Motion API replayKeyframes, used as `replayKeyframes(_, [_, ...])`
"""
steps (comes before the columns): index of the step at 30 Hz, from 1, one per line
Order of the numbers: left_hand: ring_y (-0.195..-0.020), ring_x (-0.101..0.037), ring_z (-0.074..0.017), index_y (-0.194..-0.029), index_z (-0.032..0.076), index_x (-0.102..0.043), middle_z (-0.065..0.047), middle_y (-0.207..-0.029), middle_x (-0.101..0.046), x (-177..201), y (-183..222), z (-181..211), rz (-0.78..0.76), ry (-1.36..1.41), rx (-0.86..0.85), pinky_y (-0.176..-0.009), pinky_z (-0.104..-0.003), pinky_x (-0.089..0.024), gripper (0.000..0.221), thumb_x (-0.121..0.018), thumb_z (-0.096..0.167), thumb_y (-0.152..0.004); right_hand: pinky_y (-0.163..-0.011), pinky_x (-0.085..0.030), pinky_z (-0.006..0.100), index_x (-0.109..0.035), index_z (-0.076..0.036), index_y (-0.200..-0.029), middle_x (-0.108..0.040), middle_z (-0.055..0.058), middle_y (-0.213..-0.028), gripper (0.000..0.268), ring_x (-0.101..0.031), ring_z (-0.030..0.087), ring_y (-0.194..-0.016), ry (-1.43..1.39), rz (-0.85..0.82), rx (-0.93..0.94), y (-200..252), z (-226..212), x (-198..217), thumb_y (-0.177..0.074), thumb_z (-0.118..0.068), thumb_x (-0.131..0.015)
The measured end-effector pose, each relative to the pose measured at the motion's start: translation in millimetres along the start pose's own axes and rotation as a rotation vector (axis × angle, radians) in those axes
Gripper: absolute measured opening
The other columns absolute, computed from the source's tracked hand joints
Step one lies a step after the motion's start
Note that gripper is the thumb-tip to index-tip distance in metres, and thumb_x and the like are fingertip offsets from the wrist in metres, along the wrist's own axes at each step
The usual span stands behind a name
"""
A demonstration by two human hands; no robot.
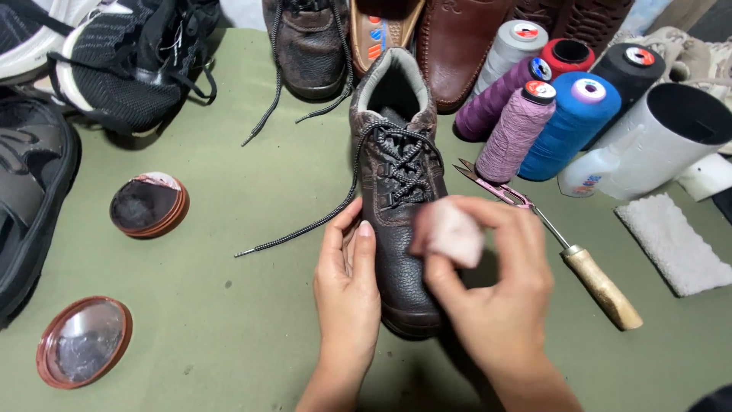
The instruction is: Polishing a leather boot using a sponge and shoe polish on a workbench.
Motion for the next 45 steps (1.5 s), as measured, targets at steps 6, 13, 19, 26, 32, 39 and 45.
replayKeyframes(6, [-0.113,-0.07,-0.014,-0.135,0.007,-0.061,-0.012,-0.126,-0.075,-0.4,-1.4,-2.9,-0.017,0.016,-0.039,-0.099,-0.027,-0.055,0.042,-0.054,0.025,-0.098,-0.1,-0.046,0.037,-0.065,-0.002,-0.117,-0.068,0.011,-0.113,0.034,-0.061,0.027,-0.106,-0.029,0.021,0.023,0.7,-1.7,-0.8,-0.084,-0.007,-0.071])
replayKeyframes(13, [-0.108,-0.071,-0.0125,-0.135,0.009,-0.062,-0.011,-0.122,-0.077,0.5,0.0,-2.0,0.006,0.0,0.015,-0.092,-0.026,-0.056,0.042,-0.054,0.026,-0.098,-0.095,-0.046,0.036,-0.064,-0.002,-0.115,-0.067,0.01,-0.109,0.033,-0.06,0.025,-0.1,0.022,0.056,-0.05,-0.7,5.5,2.1,-0.082,-0.001,-0.07])
replayKeyframes(19, [-0.115,-0.07,-0.0115,-0.135,0.007,-0.061,-0.007,-0.132,-0.073,-0.1,0.2,2.2,-0.008,-0.012,-0.003,-0.099,-0.025,-0.054,0.042,-0.054,0.025,-0.098,-0.091,-0.048,0.034,-0.064,-0.007,-0.119,-0.064,0.008,-0.111,0.039,-0.061,0.022,-0.1,0.046,0.08,-0.3,3.6,38.4,2.5,-0.08,-0.008,-0.068])
replayKeyframes(26, [-0.109,-0.071,-0.0085,-0.134,0.013,-0.064,-0.003,-0.126,-0.077,0.8,2.1,6.4,0.019,-0.086,0.054,-0.093,-0.023,-0.055,0.042,-0.054,0.028,-0.096,-0.085,-0.048,0.032,-0.058,-0.01,-0.107,-0.07,0.0,-0.096,0.031,-0.061,0.017,-0.086,0.002,0.052,-0.378,-1.1,28.6,5.3,-0.077,-0.007,-0.064])
replayKeyframes(32, [-0.11,-0.07,-0.0077,-0.133,0.016,-0.067,-0.002,-0.13,-0.076,3.3,1.9,6.4,0.041,-0.125,0.084,-0.091,-0.024,-0.055,0.044,-0.05,0.035,-0.096,-0.084,-0.045,0.032,-0.063,-0.011,-0.102,-0.066,0.001,-0.095,0.029,-0.062,0.019,-0.09,0.033,-0.06,-0.272,7.5,-1.4,10.4,-0.074,-0.015,-0.07])
replayKeyframes(39, [-0.13,-0.063,-0.0128,-0.135,0.013,-0.066,-0.005,-0.139,-0.071,5.2,2.6,9.4,0.026,-0.11,0.034,-0.111,-0.027,-0.046,0.057,-0.036,0.046,-0.099,-0.088,-0.046,0.031,-0.066,-0.013,-0.107,-0.068,0.0,-0.101,0.033,-0.063,0.018,-0.095,0.069,-0.044,-0.265,13.2,0.9,12.9,-0.074,-0.015,-0.072])
replayKeyframes(45, [-0.132,-0.064,-0.0221,-0.136,-0.001,-0.06,-0.019,-0.141,-0.067,-0.5,0.7,5.8,-0.035,0.151,0.01,-0.111,-0.032,-0.05,0.069,-0.031,0.049,-0.099,-0.089,-0.048,0.031,-0.068,-0.01,-0.107,-0.066,0.005,-0.1,0.036,-0.063,0.02,-0.095,-0.085,-0.092,-0.105,19.9,-18.0,1.3,-0.071,-0.015,-0.071])
Point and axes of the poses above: each hand's wrist, its own y-axis away from the middle knuckle, its own x-axis out of the back of the hand, z = x × y, the point moved 5 cm from there along -y, towards the middle knuckle
